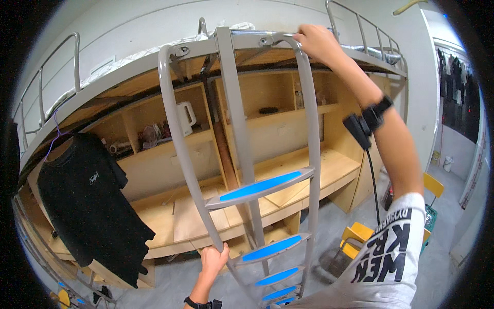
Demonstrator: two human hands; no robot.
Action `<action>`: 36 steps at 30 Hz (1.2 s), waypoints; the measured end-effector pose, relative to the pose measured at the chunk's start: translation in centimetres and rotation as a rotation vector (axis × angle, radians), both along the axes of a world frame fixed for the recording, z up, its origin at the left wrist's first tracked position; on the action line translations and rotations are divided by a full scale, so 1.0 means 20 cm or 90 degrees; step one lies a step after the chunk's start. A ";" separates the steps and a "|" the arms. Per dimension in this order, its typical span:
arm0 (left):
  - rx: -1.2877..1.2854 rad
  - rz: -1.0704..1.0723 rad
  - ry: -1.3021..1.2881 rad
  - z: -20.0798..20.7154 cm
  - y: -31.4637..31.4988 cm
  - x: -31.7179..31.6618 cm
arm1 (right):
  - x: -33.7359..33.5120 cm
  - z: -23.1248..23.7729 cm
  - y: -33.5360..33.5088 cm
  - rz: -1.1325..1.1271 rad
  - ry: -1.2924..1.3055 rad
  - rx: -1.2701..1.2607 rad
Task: The person assembles or repairs a bunk bed by inserting and tightening a bolt into the ladder attachment point by hand.
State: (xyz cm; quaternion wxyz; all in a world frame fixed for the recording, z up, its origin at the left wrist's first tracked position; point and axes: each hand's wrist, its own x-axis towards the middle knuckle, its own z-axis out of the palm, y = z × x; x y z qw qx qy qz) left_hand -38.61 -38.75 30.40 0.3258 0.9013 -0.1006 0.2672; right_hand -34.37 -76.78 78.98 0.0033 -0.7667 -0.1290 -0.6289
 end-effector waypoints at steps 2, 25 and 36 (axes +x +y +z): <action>-0.007 -0.010 -0.014 0.01 0.00 -0.01 | 0.09 0.16 0.05 -0.058 0.015 -0.059; -0.036 0.030 -0.039 -0.01 -0.01 -0.01 | 0.61 0.27 0.26 -0.281 -0.004 -0.231; -0.047 0.008 -0.059 -0.02 -0.01 0.00 | 0.61 0.19 0.28 -0.308 -0.086 -0.248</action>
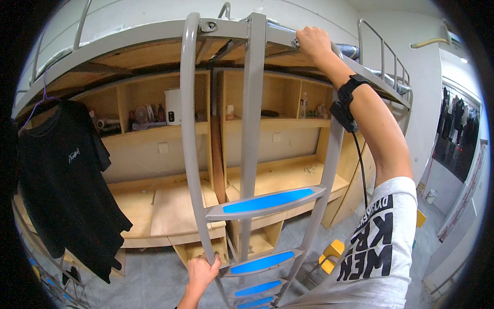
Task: The person assembles or repairs a bunk bed by inserting and tightening a bolt into the ladder attachment point by hand.
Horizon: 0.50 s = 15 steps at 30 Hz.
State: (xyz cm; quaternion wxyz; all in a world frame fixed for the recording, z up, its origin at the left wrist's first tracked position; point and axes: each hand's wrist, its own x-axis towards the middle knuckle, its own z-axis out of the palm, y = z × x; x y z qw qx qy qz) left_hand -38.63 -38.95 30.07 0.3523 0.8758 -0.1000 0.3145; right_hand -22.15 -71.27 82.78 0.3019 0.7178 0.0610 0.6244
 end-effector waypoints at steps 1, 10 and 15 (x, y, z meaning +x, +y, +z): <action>0.000 -0.001 0.002 0.00 0.00 0.00 | 0.00 0.00 0.00 0.001 0.000 0.003; 0.003 -0.012 0.002 -0.03 0.01 0.01 | 0.04 0.05 -0.01 -0.008 0.076 0.026; 0.008 -0.010 0.034 0.02 0.02 -0.01 | 0.09 0.09 0.02 -0.036 0.087 0.036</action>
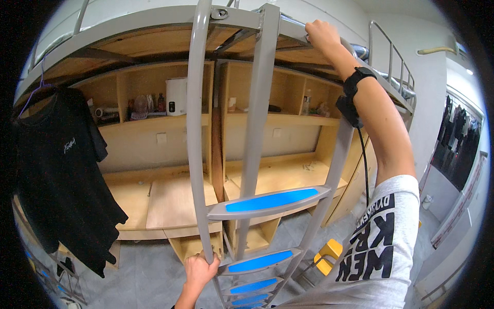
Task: The person assembles or repairs a bunk bed by inserting and tightening a bolt into the ladder attachment point by hand.
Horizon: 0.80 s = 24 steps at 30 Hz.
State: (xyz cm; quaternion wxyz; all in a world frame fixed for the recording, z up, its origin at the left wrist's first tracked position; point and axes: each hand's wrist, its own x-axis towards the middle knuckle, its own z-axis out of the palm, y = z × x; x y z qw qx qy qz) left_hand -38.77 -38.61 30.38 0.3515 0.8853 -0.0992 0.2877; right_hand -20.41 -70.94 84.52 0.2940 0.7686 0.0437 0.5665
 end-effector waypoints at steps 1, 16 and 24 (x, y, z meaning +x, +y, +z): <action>-0.001 0.005 0.002 0.01 0.01 -0.02 | -0.02 0.02 0.02 -0.006 -0.001 -0.003; -0.078 -0.005 0.010 -0.01 -0.01 -0.02 | -0.06 0.03 -0.03 -0.038 -0.039 -0.014; -0.788 -0.258 0.159 0.02 0.16 -0.21 | -0.59 -0.46 0.36 0.421 -0.041 -0.136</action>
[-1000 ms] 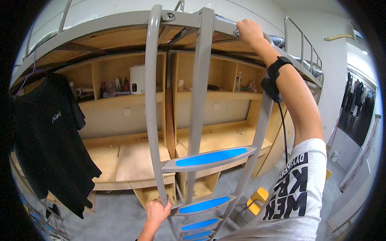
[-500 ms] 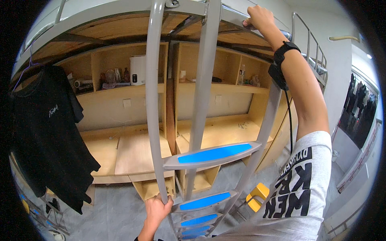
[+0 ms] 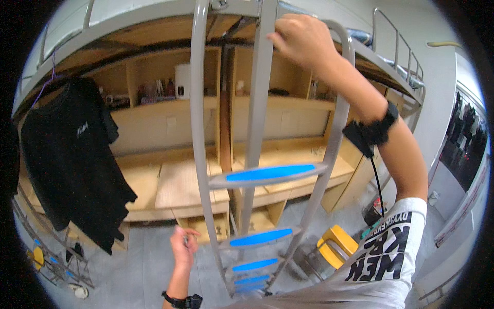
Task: The person assembles or repairs a bunk bed by inserting and tightening a bolt into the ladder attachment point by hand.
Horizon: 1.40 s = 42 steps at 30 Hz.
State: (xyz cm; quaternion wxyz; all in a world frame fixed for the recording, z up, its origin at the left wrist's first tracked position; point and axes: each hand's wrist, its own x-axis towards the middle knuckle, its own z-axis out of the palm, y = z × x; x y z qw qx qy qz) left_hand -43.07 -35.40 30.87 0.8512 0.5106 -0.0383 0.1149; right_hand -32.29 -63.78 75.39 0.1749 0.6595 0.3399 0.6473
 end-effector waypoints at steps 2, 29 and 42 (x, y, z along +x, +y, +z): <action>-0.411 -0.060 0.076 0.04 0.07 -0.05 | -0.24 -0.32 0.27 0.154 0.171 -0.085; -0.506 -0.046 0.075 0.30 0.09 -0.12 | -0.35 -1.55 1.02 0.355 0.926 -0.058; 0.555 0.134 -0.156 0.06 0.17 0.19 | -0.18 -0.50 0.48 0.612 0.551 0.144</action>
